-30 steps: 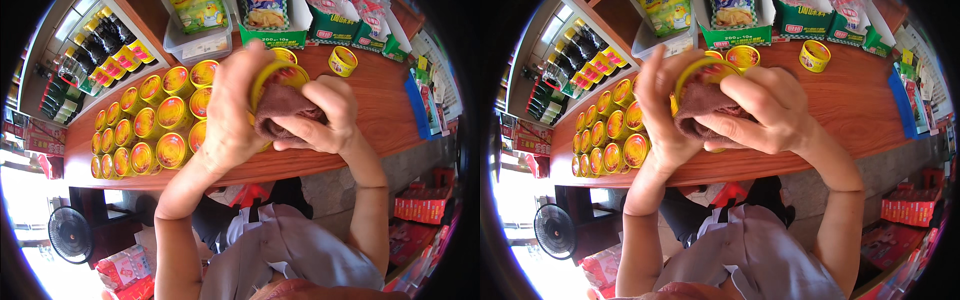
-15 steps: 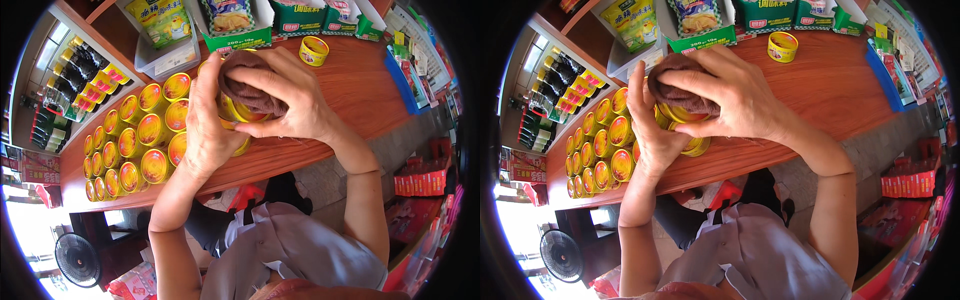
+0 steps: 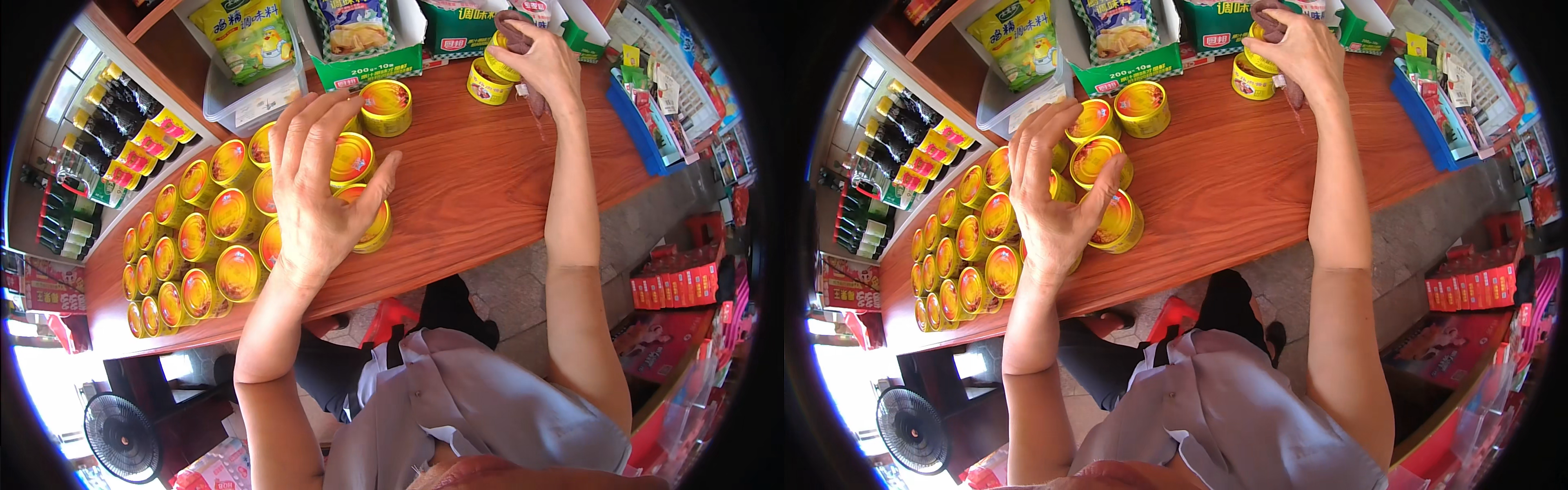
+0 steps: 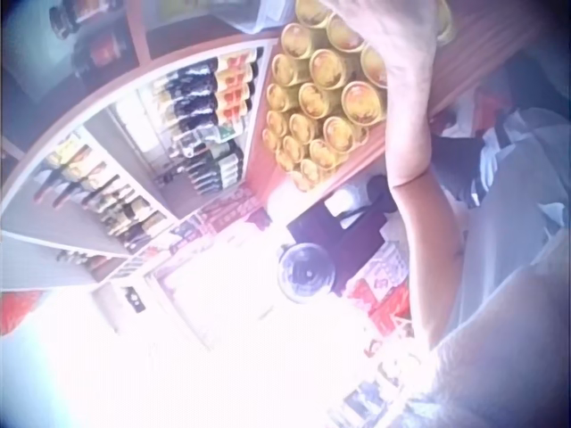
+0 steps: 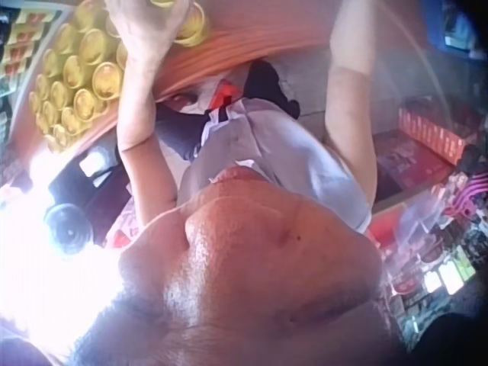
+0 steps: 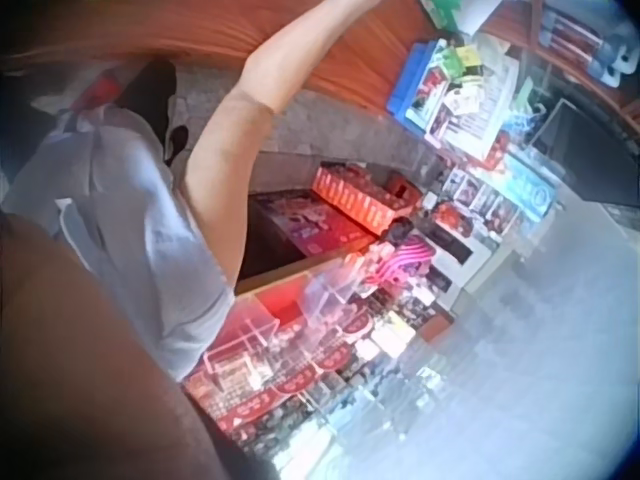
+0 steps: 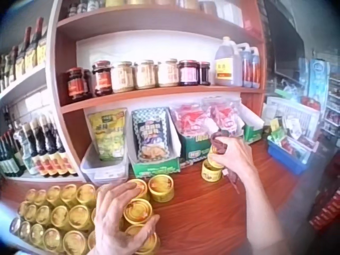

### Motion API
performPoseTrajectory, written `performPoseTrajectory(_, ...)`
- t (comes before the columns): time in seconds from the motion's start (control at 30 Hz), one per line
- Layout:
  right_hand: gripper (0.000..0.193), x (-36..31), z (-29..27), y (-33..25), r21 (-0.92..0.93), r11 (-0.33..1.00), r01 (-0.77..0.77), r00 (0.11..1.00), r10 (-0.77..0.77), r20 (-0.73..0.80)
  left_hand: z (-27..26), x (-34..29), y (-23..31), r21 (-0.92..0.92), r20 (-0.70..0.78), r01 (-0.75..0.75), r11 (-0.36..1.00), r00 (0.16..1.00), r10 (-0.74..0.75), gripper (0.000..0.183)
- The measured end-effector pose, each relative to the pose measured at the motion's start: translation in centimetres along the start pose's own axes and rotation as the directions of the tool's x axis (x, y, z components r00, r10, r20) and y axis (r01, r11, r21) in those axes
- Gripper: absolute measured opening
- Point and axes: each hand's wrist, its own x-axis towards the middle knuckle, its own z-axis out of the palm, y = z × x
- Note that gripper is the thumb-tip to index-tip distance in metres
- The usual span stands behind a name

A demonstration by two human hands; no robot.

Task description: The person wipes the exterior of multiple small yellow cans with a brown cloth. They handle the cans one at a time, rotating each to clean all sides, then place them back on the wooden counter in a neat arrangement.

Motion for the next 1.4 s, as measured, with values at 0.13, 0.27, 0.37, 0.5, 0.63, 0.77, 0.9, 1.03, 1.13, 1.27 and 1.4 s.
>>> performPoseTrajectory(0.13,0.061,0.6,2.2,0.7,0.006,1.000,0.014,0.997,-0.014,0.081,-0.1,-0.1,0.3,-0.005,0.029,0.019,1.000,0.999,-0.019,0.054)
performPoseTrajectory(0.27,0.059,0.8,2.4,0.5,0.038,0.999,0.029,0.989,-0.034,0.142,-0.1,-0.2,0.1,-0.027,0.040,0.023,0.999,0.999,-0.022,0.050)
performPoseTrajectory(0.37,0.059,0.9,2.4,0.7,0.050,0.999,0.018,0.985,-0.026,0.168,0.0,-0.2,0.0,-0.051,0.052,0.023,0.998,0.998,-0.020,0.047)
performPoseTrajectory(0.5,0.058,1.5,2.8,1.5,0.095,0.994,0.046,0.975,-0.065,0.213,0.1,-0.1,0.1,-0.069,0.066,0.024,0.997,0.998,-0.019,0.044)
performPoseTrajectory(0.63,0.057,1.3,2.9,1.6,0.049,0.991,0.124,0.987,-0.128,0.100,0.1,0.0,0.2,-0.086,0.074,0.028,0.996,0.997,-0.022,0.041)
performPoseTrajectory(0.77,0.046,-0.2,1.4,-4.1,-0.102,0.942,0.321,0.897,-0.336,-0.286,-0.3,0.0,-0.1,-0.053,0.026,0.049,0.997,0.999,-0.048,0.037)
performPoseTrajectory(0.9,0.062,-2.4,5.2,-6.6,0.232,0.811,0.537,0.810,-0.420,-0.409,-0.4,0.3,-0.7,-0.019,-0.037,0.083,0.996,0.996,-0.084,0.036)
performPoseTrajectory(1.03,0.072,-6.3,7.0,-10.8,0.182,0.866,0.466,0.877,-0.479,0.034,-0.7,0.1,-0.9,-0.029,-0.040,0.112,0.993,0.993,-0.113,0.036)
performPoseTrajectory(1.13,0.070,-6.4,9.0,-10.0,0.280,0.847,0.451,0.865,-0.493,0.098,-0.5,0.1,-0.8,-0.054,-0.037,0.107,0.993,0.993,-0.109,0.037)
performPoseTrajectory(1.27,0.065,-5.8,9.7,-8.8,0.424,0.799,0.426,0.872,-0.487,0.043,-0.3,0.0,-1.2,-0.026,-0.003,0.132,0.991,0.991,-0.132,0.049)
performPoseTrajectory(1.4,0.060,-5.9,6.2,-10.3,0.631,0.641,0.437,0.879,-0.454,-0.148,-0.6,0.0,-1.7,0.113,0.039,0.140,0.984,0.989,-0.146,0.078)
